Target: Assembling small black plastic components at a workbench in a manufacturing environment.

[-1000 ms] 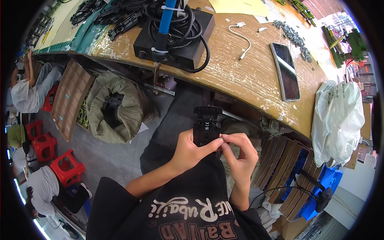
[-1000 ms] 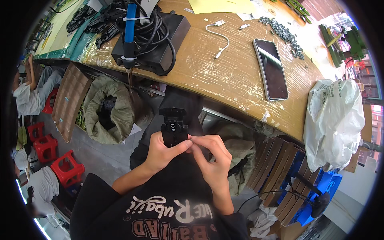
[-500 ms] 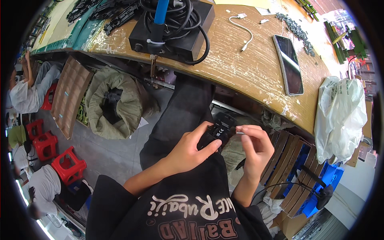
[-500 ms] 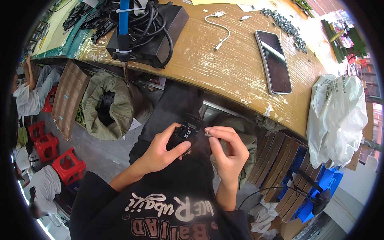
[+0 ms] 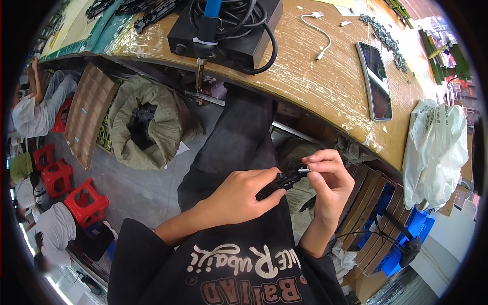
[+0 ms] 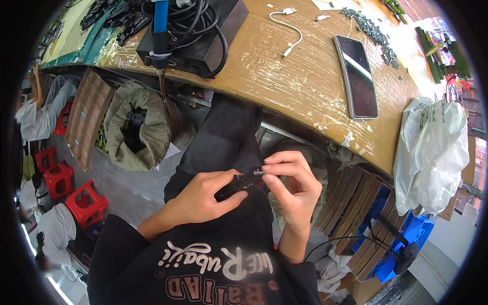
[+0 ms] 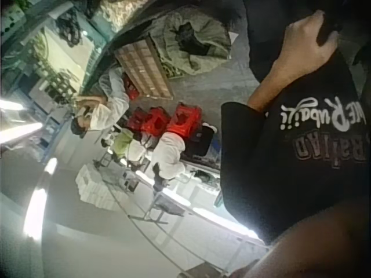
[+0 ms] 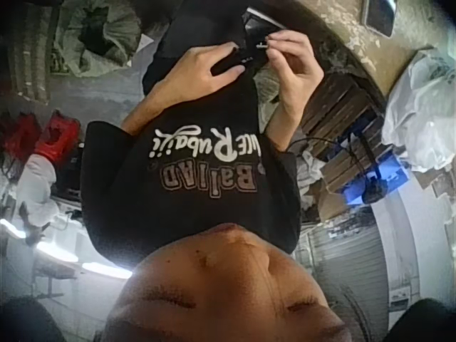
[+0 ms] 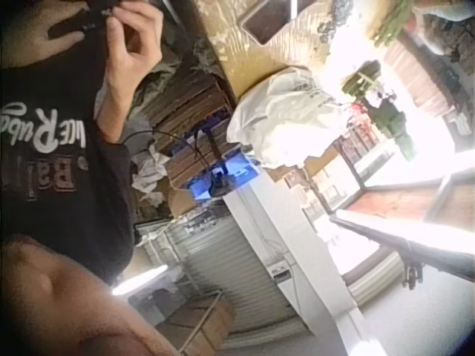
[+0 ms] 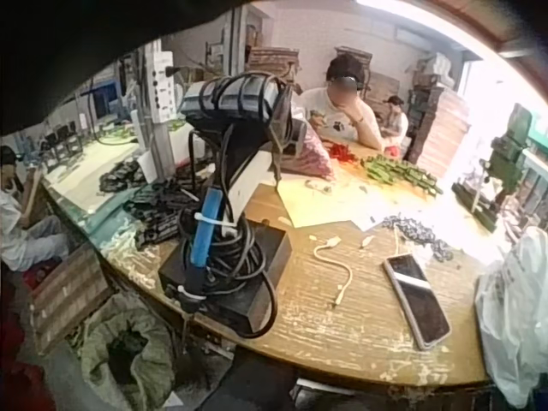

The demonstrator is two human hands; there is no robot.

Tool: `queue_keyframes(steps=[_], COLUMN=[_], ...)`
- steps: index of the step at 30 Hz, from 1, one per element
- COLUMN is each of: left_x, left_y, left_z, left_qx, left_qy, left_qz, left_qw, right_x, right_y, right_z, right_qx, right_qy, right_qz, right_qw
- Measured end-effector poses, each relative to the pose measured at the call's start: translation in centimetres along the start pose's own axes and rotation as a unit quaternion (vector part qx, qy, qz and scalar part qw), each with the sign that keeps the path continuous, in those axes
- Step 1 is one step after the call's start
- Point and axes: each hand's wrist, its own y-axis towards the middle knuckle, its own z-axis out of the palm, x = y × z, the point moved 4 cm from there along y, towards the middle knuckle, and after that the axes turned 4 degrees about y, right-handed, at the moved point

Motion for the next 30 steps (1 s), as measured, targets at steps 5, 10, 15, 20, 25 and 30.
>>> queue_keyframes(steps=[5, 10, 15, 20, 25, 30], left_x=[-0.1, -0.4, -0.5, -0.5, -0.7, -0.9], left_y=[0.1, 0.2, 0.3, 0.3, 0.3, 0.4], left_z=[-0.4, -0.6, -0.6, -0.4, -0.4, -0.5], left_qx=[0.008, 0.022, 0.010, 0.002, -0.009, -0.011], left_qy=[0.016, 0.031, 0.035, 0.040, 0.058, 0.066], left_qz=[0.002, 0.000, 0.013, 0.019, 0.043, 0.057], left_qw=[1.000, 0.999, 0.999, 0.999, 0.997, 0.996], right_x=[0.0, -0.2, -0.4, -0.6, -0.8, -0.9], right_y=[0.0, -0.1, -0.4, -0.7, -0.9, -1.1], right_z=[-0.1, 0.0, 0.4, 0.5, 0.7, 0.7], right_qx=[0.018, 0.002, -0.026, -0.044, -0.060, -0.077], right_qy=[-0.028, -0.047, -0.052, -0.060, -0.063, -0.093], right_qz=[0.003, -0.018, -0.061, -0.096, -0.126, -0.148], right_qw=[0.999, 0.999, 0.996, 0.993, 0.988, 0.982])
